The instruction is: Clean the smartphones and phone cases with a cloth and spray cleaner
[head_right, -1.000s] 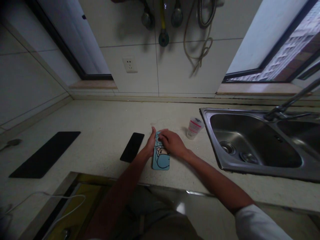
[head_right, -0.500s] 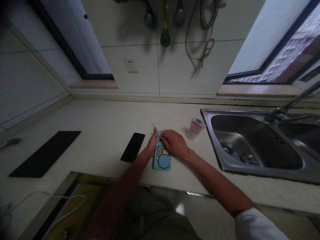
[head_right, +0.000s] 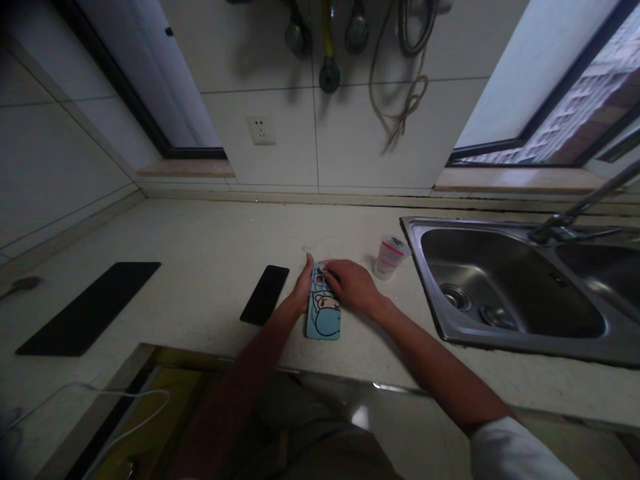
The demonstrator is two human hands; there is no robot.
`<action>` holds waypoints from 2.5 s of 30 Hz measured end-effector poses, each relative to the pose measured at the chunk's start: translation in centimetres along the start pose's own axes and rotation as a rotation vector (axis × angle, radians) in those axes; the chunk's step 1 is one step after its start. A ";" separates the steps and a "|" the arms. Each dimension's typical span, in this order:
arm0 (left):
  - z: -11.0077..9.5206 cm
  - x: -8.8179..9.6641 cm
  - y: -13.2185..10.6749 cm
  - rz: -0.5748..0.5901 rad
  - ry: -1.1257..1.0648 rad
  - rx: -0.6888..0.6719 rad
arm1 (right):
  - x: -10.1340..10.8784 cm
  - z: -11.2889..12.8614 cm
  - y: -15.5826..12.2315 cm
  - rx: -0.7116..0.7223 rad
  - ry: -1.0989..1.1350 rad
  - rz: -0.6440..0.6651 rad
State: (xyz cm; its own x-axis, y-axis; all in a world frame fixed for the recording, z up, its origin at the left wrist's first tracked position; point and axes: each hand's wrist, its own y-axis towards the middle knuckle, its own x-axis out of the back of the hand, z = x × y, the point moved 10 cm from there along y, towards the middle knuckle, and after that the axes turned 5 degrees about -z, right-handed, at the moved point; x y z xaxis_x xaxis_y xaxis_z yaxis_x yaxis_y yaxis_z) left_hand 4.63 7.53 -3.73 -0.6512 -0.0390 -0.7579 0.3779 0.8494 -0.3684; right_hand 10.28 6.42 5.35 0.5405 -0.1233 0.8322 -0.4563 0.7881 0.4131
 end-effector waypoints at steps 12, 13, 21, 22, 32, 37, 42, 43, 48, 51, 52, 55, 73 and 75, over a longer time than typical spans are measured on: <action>-0.1 0.4 0.3 -0.026 -0.008 -0.017 | 0.4 -0.2 0.1 -0.082 -0.014 0.119; -0.1 0.4 0.3 -0.025 -0.013 -0.018 | 0.6 -0.2 0.1 -0.080 0.019 0.110; -0.4 0.0 0.2 -0.008 -0.010 -0.030 | 1.6 -0.7 0.2 -0.079 0.047 -0.042; -0.3 0.0 0.2 -0.009 -0.010 -0.029 | 1.4 -0.7 0.2 -0.079 0.017 -0.030; -0.6 1.0 0.2 -0.078 0.029 -0.049 | 0.1 -0.2 -0.1 -0.096 -0.076 0.130; -0.9 1.3 -0.1 -0.097 0.074 -0.069 | -0.3 0.0 -0.2 -0.094 -0.073 0.145; -0.6 1.0 0.1 -0.063 0.060 -0.052 | 0.1 -0.1 -0.2 -0.101 -0.015 0.113; -0.5 0.8 0.1 -0.053 0.055 -0.046 | 0.3 -0.1 -0.2 -0.097 0.020 0.091; -0.6 0.7 -0.1 -0.065 0.077 -0.042 | 1.0 0.6 -0.1 -0.021 0.143 -0.021; -0.9 1.1 -0.3 -0.106 0.139 -0.064 | 0.1 1.1 -0.3 0.014 0.124 0.026; -0.9 1.2 -0.3 -0.114 0.152 -0.071 | -0.3 1.2 -0.3 0.017 0.111 0.047; -0.9 1.3 -0.2 -0.111 0.146 -0.075 | -0.8 1.5 -0.5 0.025 0.083 0.091; -0.9 0.9 -0.3 -0.107 0.163 -0.080 | -0.8 2.2 -0.7 0.036 0.183 0.115; -1.0 0.9 -0.4 -0.114 0.177 -0.088 | -0.5 2.2 -0.7 0.037 0.230 0.087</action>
State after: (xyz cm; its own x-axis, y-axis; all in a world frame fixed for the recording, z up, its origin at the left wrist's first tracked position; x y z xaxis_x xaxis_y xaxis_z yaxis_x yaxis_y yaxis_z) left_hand 3.25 7.68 -3.76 -0.7947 -0.0505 -0.6048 0.2415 0.8879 -0.3916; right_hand 8.74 4.58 5.45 0.6428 0.0875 0.7610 -0.5312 0.7667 0.3606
